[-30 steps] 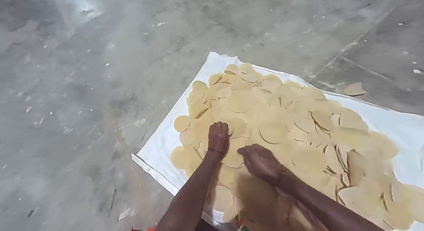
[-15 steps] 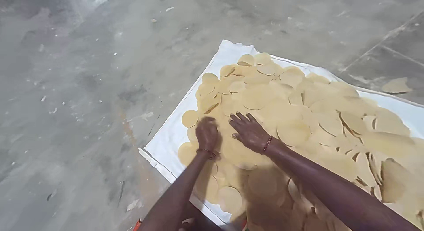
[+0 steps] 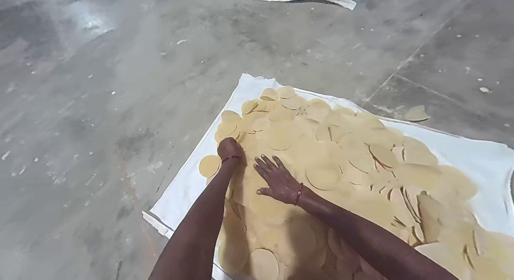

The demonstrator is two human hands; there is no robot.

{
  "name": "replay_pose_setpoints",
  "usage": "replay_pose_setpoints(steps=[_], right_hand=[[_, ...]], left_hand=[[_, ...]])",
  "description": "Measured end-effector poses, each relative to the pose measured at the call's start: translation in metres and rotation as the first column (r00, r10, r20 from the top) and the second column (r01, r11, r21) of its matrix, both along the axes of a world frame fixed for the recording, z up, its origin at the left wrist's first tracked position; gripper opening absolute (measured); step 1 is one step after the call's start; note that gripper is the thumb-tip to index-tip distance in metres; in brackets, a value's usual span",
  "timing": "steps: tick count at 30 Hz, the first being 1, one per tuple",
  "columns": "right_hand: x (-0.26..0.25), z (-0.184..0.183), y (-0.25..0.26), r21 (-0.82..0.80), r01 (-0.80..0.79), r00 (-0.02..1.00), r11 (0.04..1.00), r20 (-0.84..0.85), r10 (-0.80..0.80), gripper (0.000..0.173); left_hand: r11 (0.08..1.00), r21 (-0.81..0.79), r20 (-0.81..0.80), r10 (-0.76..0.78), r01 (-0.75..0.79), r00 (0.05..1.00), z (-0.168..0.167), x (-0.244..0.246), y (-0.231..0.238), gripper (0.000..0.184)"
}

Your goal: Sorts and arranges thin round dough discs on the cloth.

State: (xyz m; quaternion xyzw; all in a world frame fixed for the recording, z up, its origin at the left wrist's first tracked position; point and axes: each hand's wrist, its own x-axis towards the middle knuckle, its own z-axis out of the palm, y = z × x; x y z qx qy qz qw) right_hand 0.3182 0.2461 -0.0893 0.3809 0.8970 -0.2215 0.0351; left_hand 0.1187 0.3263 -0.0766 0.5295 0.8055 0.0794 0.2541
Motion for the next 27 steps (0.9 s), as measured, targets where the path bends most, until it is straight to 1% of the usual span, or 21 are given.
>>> replay_pose_setpoints(steps=[2, 4, 6, 7, 9, 11, 12, 13, 14, 17, 18, 20, 22, 23, 24, 25, 27], right_hand=[[0.003, 0.002, 0.0, -0.034, 0.039, 0.993, 0.999, -0.113, -0.043, 0.08], [0.003, 0.005, 0.001, -0.077, 0.119, 0.962, 0.99, -0.238, -0.134, 0.066], [0.001, 0.011, 0.006, -0.129, 0.242, 0.886, 0.962, -0.376, -0.273, 0.053], [-0.001, 0.014, 0.008, -0.167, 0.305, 0.831, 0.938, -0.434, -0.347, 0.049], [-0.007, 0.016, 0.017, -0.257, 0.407, 0.707, 0.877, -0.52, -0.48, 0.049], [-0.016, 0.016, 0.03, -0.351, 0.462, 0.607, 0.814, -0.545, -0.579, 0.059], [-0.021, 0.017, 0.037, -0.377, 0.475, 0.577, 0.795, -0.548, -0.605, 0.065], [-0.026, 0.017, 0.045, -0.378, 0.487, 0.574, 0.788, -0.541, -0.615, 0.073], [-0.03, 0.018, 0.053, -0.37, 0.486, 0.599, 0.792, -0.519, -0.61, 0.08], [-0.042, 0.022, 0.074, -0.32, 0.438, 0.704, 0.84, -0.46, -0.542, 0.088], [-0.045, 0.022, 0.081, -0.302, 0.406, 0.733, 0.863, -0.456, -0.505, 0.085], [-0.049, 0.026, 0.09, -0.296, 0.334, 0.771, 0.895, -0.46, -0.44, 0.067], [-0.05, 0.034, 0.091, -0.33, 0.283, 0.791, 0.901, -0.451, -0.413, 0.052], [-0.05, 0.038, 0.09, -0.354, 0.286, 0.769, 0.89, -0.47, -0.434, 0.045], [-0.05, 0.038, 0.088, -0.38, 0.308, 0.719, 0.872, -0.508, -0.475, 0.038], [-0.049, 0.037, 0.087, -0.417, 0.338, 0.642, 0.844, -0.554, -0.531, 0.034], [-0.043, 0.039, 0.088, -0.526, 0.423, 0.446, 0.738, -0.588, -0.675, 0.035]], left_hand=[[0.993, 0.102, 0.122, 0.043, -0.056, 0.992, 0.007, -0.014, -0.01, 0.027], [0.971, 0.202, 0.242, 0.079, -0.13, 0.967, 0.01, -0.03, -0.018, 0.024], [0.937, 0.283, 0.373, 0.089, -0.204, 0.924, 0.013, -0.037, -0.029, 0.02], [0.926, 0.291, 0.44, 0.094, -0.24, 0.893, 0.017, -0.036, -0.038, 0.019], [0.914, 0.28, 0.524, 0.111, -0.294, 0.844, 0.024, -0.031, -0.054, 0.017], [0.913, 0.255, 0.577, 0.121, -0.32, 0.807, 0.028, -0.023, -0.065, 0.016], [0.915, 0.239, 0.6, 0.123, -0.324, 0.791, 0.029, -0.019, -0.069, 0.015], [0.921, 0.218, 0.618, 0.126, -0.323, 0.776, 0.03, -0.016, -0.071, 0.015], [0.927, 0.198, 0.63, 0.127, -0.317, 0.766, 0.033, -0.014, -0.075, 0.015], [0.929, 0.175, 0.659, 0.137, -0.328, 0.739, 0.031, -0.018, -0.08, 0.015], [0.925, 0.168, 0.676, 0.142, -0.34, 0.723, 0.028, -0.02, -0.08, 0.015], [0.928, 0.143, 0.709, 0.146, -0.343, 0.69, 0.025, -0.024, -0.083, 0.017], [0.942, 0.099, 0.753, 0.139, -0.321, 0.643, 0.026, -0.027, -0.091, 0.021], [0.947, 0.072, 0.781, 0.142, -0.314, 0.608, 0.029, -0.027, -0.095, 0.023], [0.949, 0.039, 0.808, 0.154, -0.313, 0.569, 0.032, -0.029, -0.1, 0.027], [0.948, 0.007, 0.837, 0.168, -0.319, 0.521, 0.035, -0.03, -0.106, 0.03], [0.941, -0.036, 0.9, 0.177, -0.337, 0.398, 0.037, -0.037, -0.117, 0.032]])
